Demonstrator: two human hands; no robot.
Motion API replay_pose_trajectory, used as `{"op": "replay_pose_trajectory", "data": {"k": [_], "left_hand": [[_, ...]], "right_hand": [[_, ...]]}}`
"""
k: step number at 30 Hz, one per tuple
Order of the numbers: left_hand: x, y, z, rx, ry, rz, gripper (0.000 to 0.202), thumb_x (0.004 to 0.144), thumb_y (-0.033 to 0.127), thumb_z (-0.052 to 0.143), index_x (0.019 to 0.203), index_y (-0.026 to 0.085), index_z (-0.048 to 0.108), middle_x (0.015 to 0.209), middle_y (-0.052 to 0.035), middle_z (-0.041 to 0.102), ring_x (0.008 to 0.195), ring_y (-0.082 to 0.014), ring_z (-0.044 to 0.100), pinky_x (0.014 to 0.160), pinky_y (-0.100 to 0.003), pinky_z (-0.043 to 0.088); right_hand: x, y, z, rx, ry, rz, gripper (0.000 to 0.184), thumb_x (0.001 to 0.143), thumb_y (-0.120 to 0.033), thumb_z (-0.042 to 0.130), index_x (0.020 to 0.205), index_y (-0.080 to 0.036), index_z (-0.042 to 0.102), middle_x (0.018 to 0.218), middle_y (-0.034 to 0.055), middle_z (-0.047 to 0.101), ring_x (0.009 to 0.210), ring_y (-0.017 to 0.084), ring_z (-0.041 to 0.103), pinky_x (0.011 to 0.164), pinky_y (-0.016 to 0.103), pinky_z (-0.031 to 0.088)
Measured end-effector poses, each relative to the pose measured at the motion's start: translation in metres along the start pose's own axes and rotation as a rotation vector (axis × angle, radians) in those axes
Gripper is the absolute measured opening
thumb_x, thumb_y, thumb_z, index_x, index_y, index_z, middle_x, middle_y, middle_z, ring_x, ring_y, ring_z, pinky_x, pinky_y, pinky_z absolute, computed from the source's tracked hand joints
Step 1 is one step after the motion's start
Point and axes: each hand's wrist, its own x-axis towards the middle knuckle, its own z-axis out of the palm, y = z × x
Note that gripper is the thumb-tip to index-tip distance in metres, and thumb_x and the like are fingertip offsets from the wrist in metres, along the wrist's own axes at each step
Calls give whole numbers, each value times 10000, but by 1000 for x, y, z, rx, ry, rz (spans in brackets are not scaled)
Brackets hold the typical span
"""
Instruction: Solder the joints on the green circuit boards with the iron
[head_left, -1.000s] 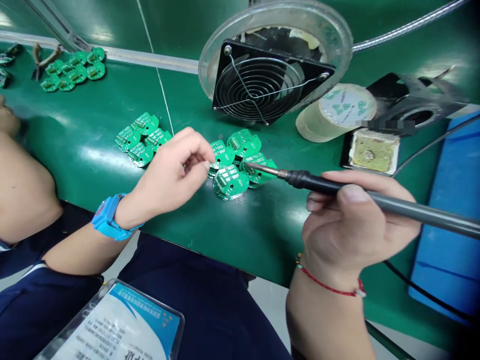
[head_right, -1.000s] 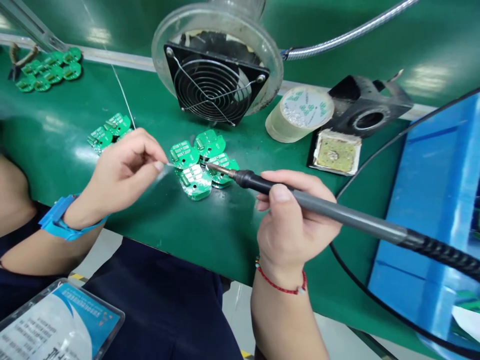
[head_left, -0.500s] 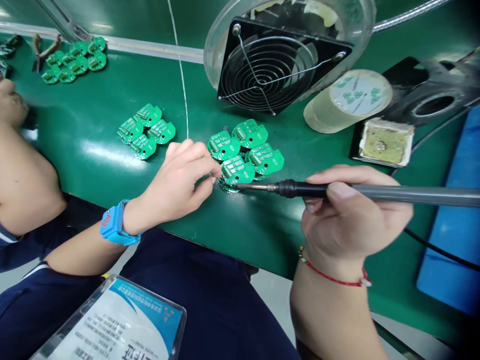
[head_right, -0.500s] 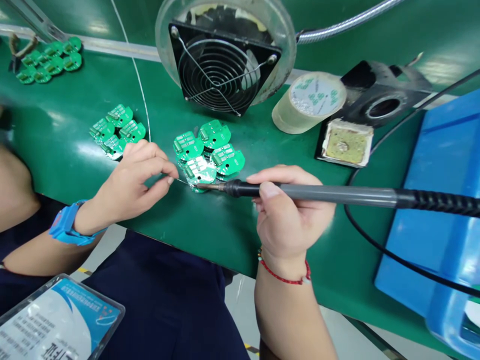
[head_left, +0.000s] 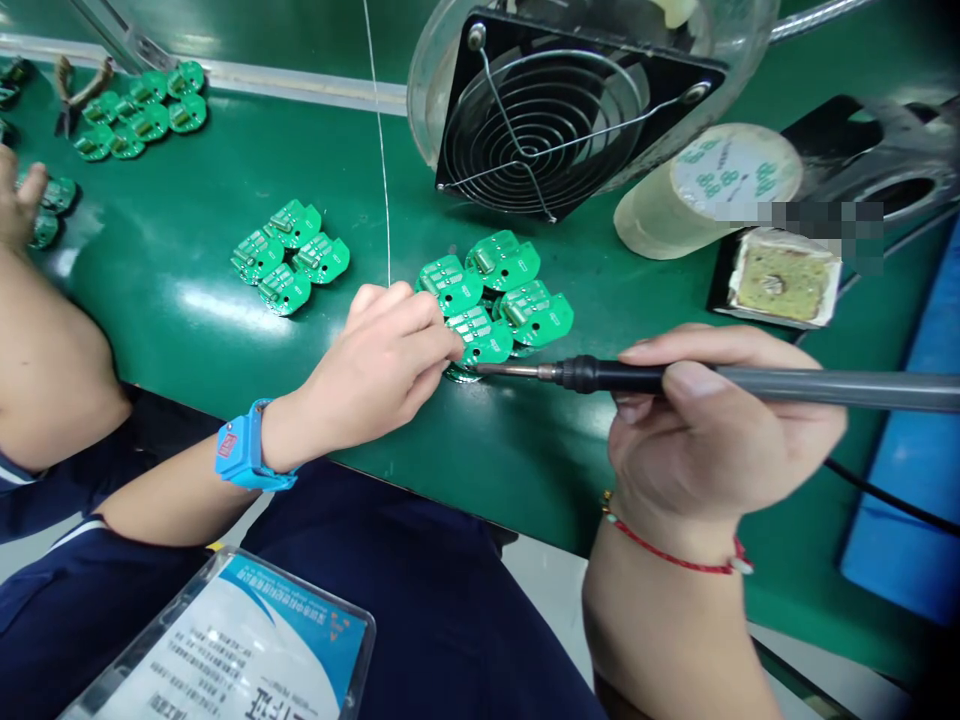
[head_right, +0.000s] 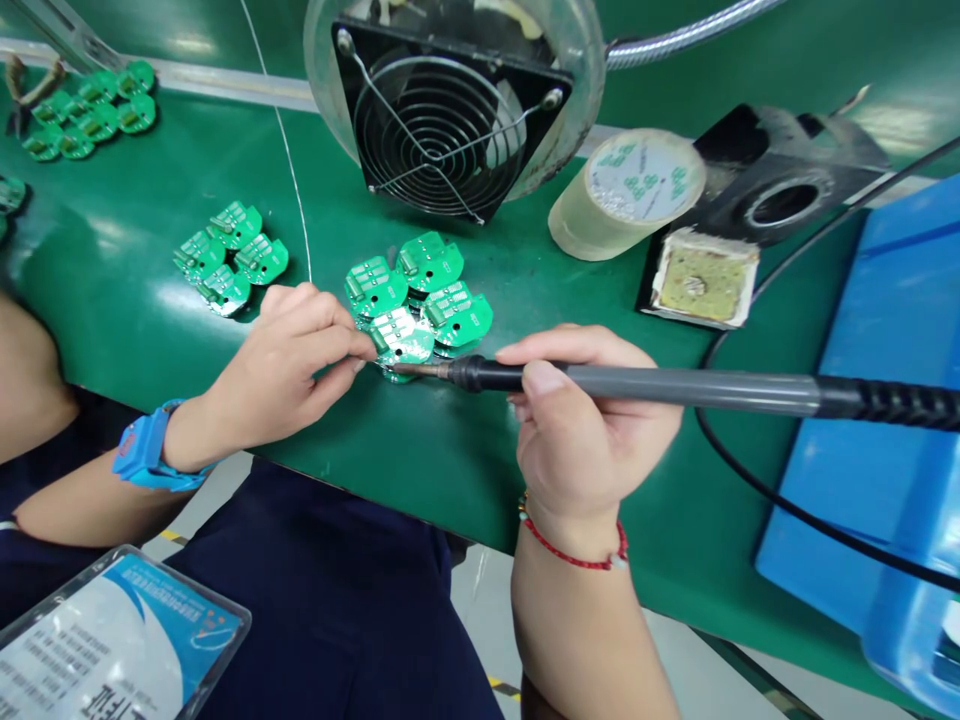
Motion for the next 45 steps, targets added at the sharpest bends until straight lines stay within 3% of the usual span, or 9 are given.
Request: {"op": "replay_pose_trajectory", "data": {"k": [11,28,34,39,45], "left_hand": [[1,-2,1,-3,36,32,214,955,105,481,931,192,675,822,-20,622,765,-169,487,708,-337,298],[0,2,-5,-76,-49,-25,160,897,72,491,1004,179,542,831,5,636,792,-160,529,777,-323,357],[4,4,3,-10,-23,10,171,871,67,505,1000,175,539,842,-3,645,773,-171,525,749,-329,355],[3,1,-1,-40,-6,-5,161,908,81,483,1029,170,543,855,-8,653,775,-160,563,754,-331,400],[4,2,-6,-223,96,26,212,929,73,521,1128,146,523,895,-9,649,755,-95,585,683,-217,470]], "right_hand": [[-1,4,-2,16,43,-22,214,656,-143,578,701,-239,763,544,-47,608,371,67,437,316,232,286],[-1,6,-2,49,61,-39,204,656,-144,581,700,-223,764,549,-45,631,365,66,444,304,231,277],[-2,6,-2,41,44,-39,211,660,-127,575,703,-209,764,560,-34,634,375,61,449,316,222,285],[-1,5,-3,61,62,-62,174,684,-152,601,725,-203,763,567,-32,622,382,66,463,318,228,293],[-2,3,-3,-30,68,-58,106,792,-255,673,834,-244,770,535,-42,575,403,75,461,352,228,304]]}}
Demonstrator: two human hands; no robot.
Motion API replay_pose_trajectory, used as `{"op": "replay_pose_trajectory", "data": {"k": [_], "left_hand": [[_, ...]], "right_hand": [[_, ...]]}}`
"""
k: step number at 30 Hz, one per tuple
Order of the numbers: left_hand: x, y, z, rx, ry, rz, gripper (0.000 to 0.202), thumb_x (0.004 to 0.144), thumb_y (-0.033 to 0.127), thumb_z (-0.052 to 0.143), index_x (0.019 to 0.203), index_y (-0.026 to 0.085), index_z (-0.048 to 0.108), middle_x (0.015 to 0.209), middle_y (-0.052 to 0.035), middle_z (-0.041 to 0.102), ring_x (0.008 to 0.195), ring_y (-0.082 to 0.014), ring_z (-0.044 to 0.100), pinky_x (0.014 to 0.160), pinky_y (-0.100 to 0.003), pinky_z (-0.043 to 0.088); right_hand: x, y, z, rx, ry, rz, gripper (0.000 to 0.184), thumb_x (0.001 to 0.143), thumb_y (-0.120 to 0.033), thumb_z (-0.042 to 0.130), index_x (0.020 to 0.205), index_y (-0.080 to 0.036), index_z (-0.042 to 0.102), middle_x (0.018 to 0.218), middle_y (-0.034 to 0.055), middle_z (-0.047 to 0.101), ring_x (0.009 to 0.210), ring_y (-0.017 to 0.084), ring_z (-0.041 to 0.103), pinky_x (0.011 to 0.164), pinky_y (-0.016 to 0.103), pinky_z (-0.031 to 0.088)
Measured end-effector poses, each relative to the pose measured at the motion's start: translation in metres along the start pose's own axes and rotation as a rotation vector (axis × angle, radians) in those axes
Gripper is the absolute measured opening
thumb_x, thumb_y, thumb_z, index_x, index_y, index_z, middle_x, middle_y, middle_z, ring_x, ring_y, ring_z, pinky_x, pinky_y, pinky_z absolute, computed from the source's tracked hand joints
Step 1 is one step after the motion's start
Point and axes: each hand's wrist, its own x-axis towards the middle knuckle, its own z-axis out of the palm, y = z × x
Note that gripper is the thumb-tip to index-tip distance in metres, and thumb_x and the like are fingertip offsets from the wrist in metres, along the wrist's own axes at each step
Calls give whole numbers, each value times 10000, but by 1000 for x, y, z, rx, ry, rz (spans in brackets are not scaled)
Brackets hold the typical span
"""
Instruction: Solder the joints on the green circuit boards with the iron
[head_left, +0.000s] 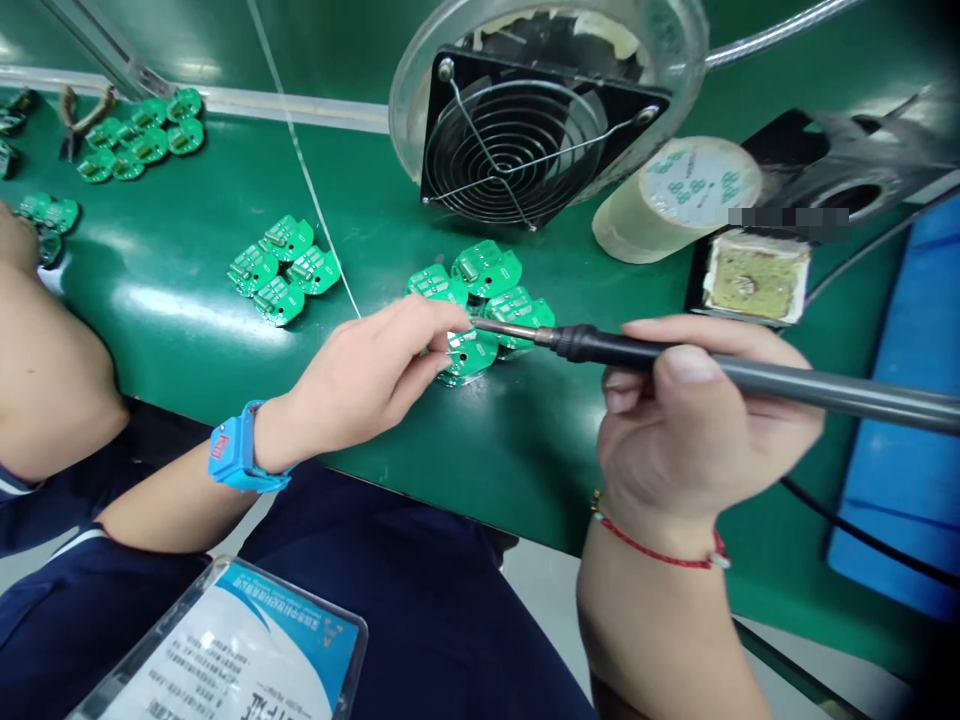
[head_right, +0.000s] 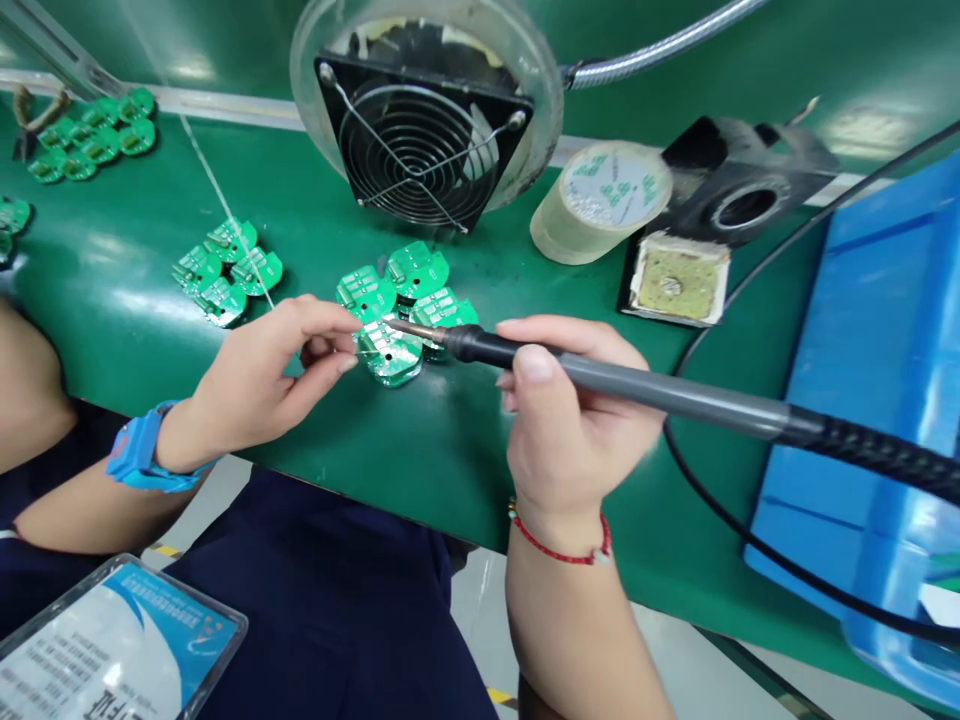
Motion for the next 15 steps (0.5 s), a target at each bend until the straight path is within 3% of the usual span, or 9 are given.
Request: {"op": "replay_pose_trajectory", "data": {"k": [6,12,15], "left_hand": [[14,15,9,-46,5,74,104,961,120,525,1053,168,523,846,22,624,697,-67,586,596,-172,446],[31,25,20,48,51,155,51,987,170,497,950,172,532,831,8,636,747,-95,608,606,-190,449],[35,21,18,188,69,200,131,991,173,479,898,176,572,833,-5,653,761,-116,609,660,-222,464]], "right_hand": [[-7,0,-2,-129,-191,141,204,880,-358,643,1060,-303,721,696,-25,682,469,96,537,409,245,415],[-11,0,-1,-241,-315,79,297,837,-326,705,1133,-308,690,907,-3,712,724,137,661,678,313,589],[-10,2,0,-214,-292,74,299,828,-312,704,1127,-317,684,932,3,704,836,172,681,687,332,602]]}}
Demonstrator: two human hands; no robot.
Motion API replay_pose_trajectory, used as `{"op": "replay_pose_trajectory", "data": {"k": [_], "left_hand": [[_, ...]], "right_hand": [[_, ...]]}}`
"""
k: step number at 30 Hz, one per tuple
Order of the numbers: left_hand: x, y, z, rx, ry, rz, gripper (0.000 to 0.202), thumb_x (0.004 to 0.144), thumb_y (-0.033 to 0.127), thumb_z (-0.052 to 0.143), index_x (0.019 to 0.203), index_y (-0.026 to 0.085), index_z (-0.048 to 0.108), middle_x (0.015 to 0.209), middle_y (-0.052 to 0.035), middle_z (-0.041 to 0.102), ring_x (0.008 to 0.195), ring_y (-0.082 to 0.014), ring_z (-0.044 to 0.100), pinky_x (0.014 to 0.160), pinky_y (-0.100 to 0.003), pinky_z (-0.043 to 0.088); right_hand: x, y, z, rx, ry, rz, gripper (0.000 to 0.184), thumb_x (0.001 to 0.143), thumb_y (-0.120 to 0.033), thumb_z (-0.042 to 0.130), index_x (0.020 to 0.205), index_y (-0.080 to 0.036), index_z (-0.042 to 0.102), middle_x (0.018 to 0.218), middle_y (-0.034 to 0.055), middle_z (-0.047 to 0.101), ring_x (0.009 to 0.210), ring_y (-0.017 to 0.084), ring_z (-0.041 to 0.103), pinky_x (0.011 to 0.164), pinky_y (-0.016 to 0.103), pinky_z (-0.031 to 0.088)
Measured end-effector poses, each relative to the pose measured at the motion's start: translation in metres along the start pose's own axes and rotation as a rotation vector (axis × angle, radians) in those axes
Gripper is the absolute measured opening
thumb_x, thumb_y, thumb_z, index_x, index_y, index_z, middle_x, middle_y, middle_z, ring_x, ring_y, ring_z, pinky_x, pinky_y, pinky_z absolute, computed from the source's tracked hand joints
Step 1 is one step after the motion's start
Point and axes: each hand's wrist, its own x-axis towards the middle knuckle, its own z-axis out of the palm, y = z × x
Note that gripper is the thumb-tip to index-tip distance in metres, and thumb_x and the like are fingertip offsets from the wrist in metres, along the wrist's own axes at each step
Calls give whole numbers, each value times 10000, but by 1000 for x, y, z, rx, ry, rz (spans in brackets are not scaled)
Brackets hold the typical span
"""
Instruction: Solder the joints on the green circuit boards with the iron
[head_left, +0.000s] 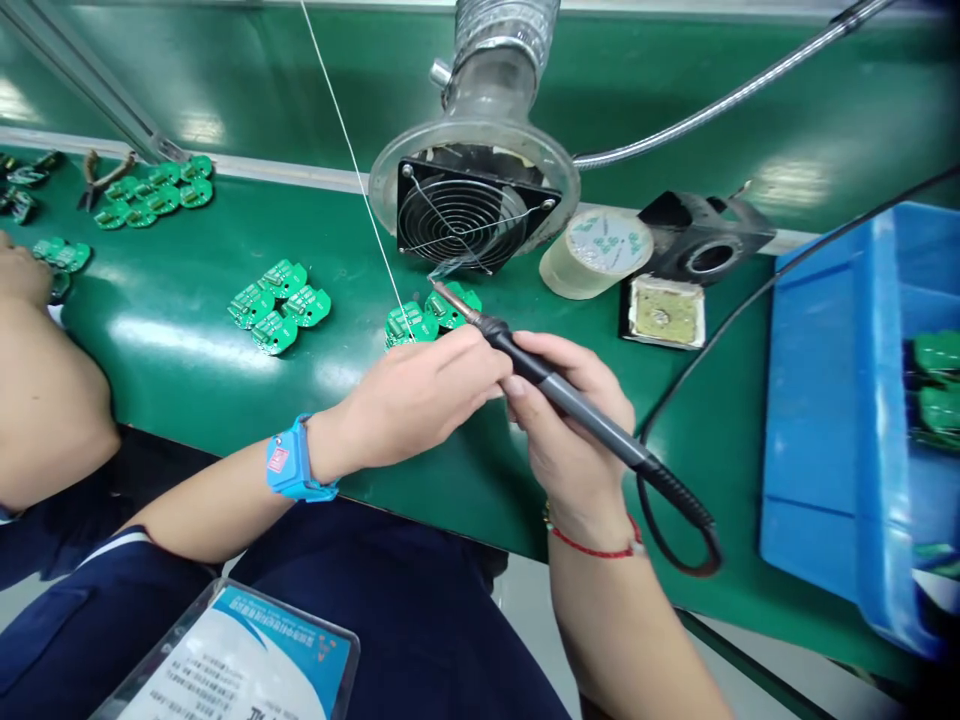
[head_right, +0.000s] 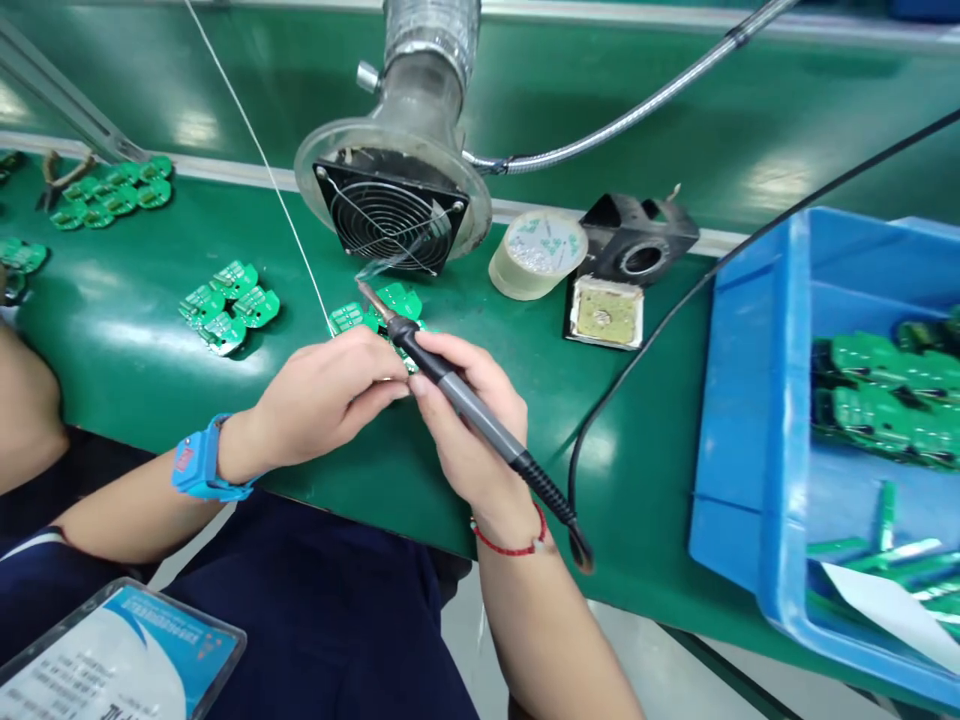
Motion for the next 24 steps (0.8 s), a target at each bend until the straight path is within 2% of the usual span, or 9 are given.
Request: {"op": "replay_pose_trajectory", "data": {"k": [3,5,7,9,11,12,18,21,24], "left_hand": [[-3,-10,-10,192,66,36,175,978,207,513,835,185,611,797,-15,666,716,-143,590,643,-275,429],[-9,-16,-16,170,78,-4,151,966,214,537,850,174,625,789,-27,665,729,-151,594,653,-282,433],[-18,-18,-20,-4,-23,-87,131,964,182,529,881,155,627,800,-29,656,754,-136,603,679,-257,461],[-28,-15,-19,-156,-191,-150,120,962,153,515,920,145,627,821,-24,648,758,-121,605,679,-231,472],[-36,-12,-16,-186,-304,-194,131,961,147,502,995,148,629,856,-23,656,761,-121,612,663,-228,470],[-38,-10,-15,-175,-319,-212,155,962,147,491,1027,149,632,863,-24,657,760,-123,614,657,-230,469],[-37,-14,-16,-133,-77,-283,188,932,122,507,969,145,690,804,-23,611,724,-109,579,645,-232,469],[-33,-17,-16,-123,12,-327,163,896,89,541,922,137,694,805,-21,604,715,-101,562,639,-229,469],[-30,-19,-15,-102,44,-351,148,888,91,556,896,142,695,794,-15,588,681,-95,526,623,-231,461]], "right_hand": [[3,3,-2,24,84,9,301,811,-306,714,1111,-319,688,932,7,694,836,180,672,606,314,585],[6,3,-6,29,141,34,295,795,-318,731,1087,-306,696,891,0,685,742,156,651,544,285,555],[9,0,-11,33,170,63,286,787,-321,741,1069,-292,704,831,-15,680,614,115,607,496,253,518],[10,-3,-15,52,192,63,270,786,-305,743,1052,-276,716,764,-25,678,523,91,567,457,232,487],[10,-6,-18,92,237,36,246,783,-285,741,1027,-259,732,698,-25,676,482,91,557,427,222,462],[9,-7,-19,113,273,23,227,779,-281,740,1004,-250,740,667,-23,671,475,96,561,414,218,449],[0,4,-23,192,489,-100,114,709,-276,706,775,-198,755,530,-19,593,371,98,469,313,228,315],[-1,9,-25,224,487,-156,93,661,-227,681,720,-205,750,531,-20,587,357,90,430,306,235,285],[-1,11,-26,221,448,-148,110,660,-203,668,725,-207,756,542,-20,591,353,88,430,305,240,279]]}}
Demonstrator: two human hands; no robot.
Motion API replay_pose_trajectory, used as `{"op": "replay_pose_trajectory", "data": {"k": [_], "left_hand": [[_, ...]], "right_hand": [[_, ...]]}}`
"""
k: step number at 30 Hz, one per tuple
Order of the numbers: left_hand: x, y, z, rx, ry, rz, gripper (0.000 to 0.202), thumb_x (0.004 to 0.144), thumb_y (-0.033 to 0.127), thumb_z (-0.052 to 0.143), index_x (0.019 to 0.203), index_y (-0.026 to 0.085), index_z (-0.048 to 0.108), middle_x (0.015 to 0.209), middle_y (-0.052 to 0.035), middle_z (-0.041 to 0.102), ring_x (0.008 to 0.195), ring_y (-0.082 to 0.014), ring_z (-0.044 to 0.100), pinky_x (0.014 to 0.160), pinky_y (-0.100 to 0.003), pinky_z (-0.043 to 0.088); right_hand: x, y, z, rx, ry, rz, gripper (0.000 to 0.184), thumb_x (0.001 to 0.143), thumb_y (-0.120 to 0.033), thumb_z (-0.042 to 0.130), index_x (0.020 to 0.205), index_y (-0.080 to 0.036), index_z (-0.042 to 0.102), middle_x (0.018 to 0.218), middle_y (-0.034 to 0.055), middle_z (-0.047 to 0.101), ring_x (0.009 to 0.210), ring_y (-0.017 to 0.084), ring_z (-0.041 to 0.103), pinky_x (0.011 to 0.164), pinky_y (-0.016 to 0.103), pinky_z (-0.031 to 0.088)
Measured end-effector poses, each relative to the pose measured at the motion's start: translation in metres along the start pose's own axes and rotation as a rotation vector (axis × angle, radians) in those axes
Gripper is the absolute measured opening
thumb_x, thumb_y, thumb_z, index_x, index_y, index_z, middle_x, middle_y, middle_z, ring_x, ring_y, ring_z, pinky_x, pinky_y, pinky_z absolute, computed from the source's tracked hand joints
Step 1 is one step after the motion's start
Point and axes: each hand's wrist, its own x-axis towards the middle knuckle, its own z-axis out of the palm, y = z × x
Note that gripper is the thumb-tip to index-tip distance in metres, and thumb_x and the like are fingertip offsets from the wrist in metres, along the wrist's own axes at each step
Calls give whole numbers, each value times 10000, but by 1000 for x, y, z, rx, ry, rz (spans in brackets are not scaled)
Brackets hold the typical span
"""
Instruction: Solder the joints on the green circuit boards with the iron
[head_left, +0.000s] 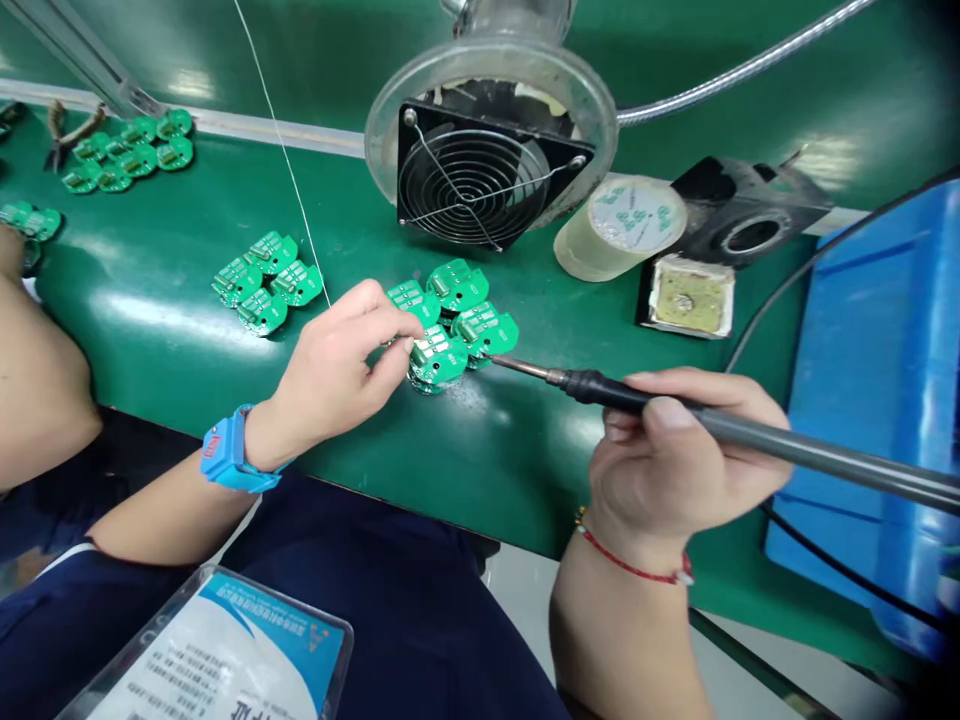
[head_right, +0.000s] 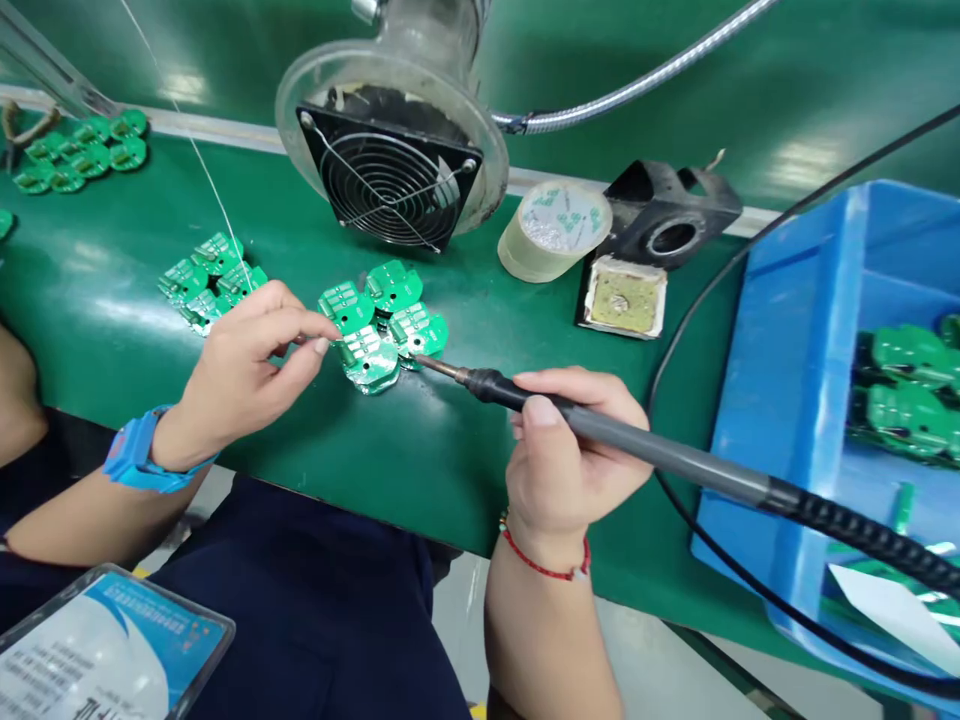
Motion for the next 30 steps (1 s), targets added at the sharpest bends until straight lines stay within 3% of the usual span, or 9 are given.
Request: {"op": "replay_pose_trajectory", "data": {"k": [13,30], "left_hand": [[3,-1,6,-10,-8,-7,167,900,120,541,894,152,705,798,-17,587,670,-101,498,648,-258,469],[9,0,16,37,-29,63,191,914,131,522,913,150,712,804,-41,592,752,-139,578,652,-276,478]], "right_hand": [[-2,-2,2,-83,9,30,156,641,-171,624,713,-223,752,527,-36,567,367,94,454,326,249,299],[-2,-2,2,-121,11,36,120,666,-210,643,729,-221,744,540,-36,588,366,88,455,330,242,328]]}}
